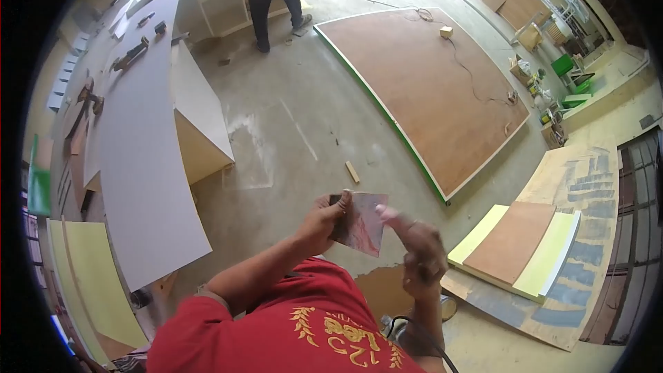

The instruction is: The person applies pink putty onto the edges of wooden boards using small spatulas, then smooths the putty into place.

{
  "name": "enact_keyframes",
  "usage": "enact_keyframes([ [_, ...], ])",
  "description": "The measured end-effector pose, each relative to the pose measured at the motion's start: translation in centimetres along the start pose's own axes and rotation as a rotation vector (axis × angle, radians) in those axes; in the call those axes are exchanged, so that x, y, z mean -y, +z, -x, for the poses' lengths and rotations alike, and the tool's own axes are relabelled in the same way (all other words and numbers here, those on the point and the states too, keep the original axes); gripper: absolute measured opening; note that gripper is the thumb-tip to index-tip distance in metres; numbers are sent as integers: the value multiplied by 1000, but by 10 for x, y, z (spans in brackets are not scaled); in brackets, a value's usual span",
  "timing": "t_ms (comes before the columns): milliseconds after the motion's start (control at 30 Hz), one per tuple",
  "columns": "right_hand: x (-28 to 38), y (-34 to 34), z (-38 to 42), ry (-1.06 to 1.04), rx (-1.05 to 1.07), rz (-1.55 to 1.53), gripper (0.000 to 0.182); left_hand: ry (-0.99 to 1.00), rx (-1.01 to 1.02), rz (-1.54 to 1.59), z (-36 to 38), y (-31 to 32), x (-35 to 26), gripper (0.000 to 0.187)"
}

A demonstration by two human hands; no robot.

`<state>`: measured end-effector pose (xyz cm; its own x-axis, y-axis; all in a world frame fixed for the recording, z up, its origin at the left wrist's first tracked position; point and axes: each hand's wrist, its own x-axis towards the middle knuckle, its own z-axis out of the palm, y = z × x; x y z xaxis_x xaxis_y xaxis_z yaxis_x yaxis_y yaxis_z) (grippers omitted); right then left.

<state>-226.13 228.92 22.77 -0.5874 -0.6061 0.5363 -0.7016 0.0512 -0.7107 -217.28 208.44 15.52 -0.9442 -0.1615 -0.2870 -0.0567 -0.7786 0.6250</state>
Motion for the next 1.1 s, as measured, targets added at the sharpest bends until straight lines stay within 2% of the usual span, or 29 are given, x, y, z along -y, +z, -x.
enact_keyframes([
  [33,3,-2,-4,-153,116,52,39,-60,-22,180,-1,-4,1,39],
  [100,11,-1,-9,-340,303,237,48,-130,-24,253,5,7,-10,40],
  [133,4,2,-6,-310,311,297,49,-164,-18,289,3,12,-14,40],
  [200,-11,13,0,-254,330,405,52,-98,-19,299,1,14,-15,42],
  [333,-24,-7,-7,-127,387,586,53,-46,-82,271,15,8,-32,44],
  [367,-21,-15,-10,-158,444,759,54,-42,-105,253,17,6,-37,45],
  [467,2,-17,-18,-197,356,699,54,126,-121,-49,14,-10,-34,44],
  [533,10,-5,-28,-219,397,677,51,184,-254,-374,10,-8,-32,40],
  [600,14,5,-35,-169,502,670,47,306,-290,-404,8,3,-29,39],
  [667,27,-6,-36,-149,628,665,47,316,-201,-380,4,-6,-31,38],
  [700,29,-9,-40,-157,687,653,47,263,-211,-267,7,-1,-33,39],
  [800,25,-1,-44,-271,521,700,54,251,-139,-311,13,1,-35,39],
  [833,19,6,-44,-254,548,711,50,185,-147,-167,16,8,-37,38],
  [867,21,6,-45,-217,602,694,49,254,-175,-269,6,-12,-23,39],
  [933,30,-2,-43,-175,715,660,47,105,-228,-107,6,-21,-17,42],
  [967,38,-6,-44,-186,732,662,48,93,-237,-84,7,-24,-14,44],
  [1100,6,17,-36,-221,404,481,60,72,-159,141,12,4,-31,46],
])
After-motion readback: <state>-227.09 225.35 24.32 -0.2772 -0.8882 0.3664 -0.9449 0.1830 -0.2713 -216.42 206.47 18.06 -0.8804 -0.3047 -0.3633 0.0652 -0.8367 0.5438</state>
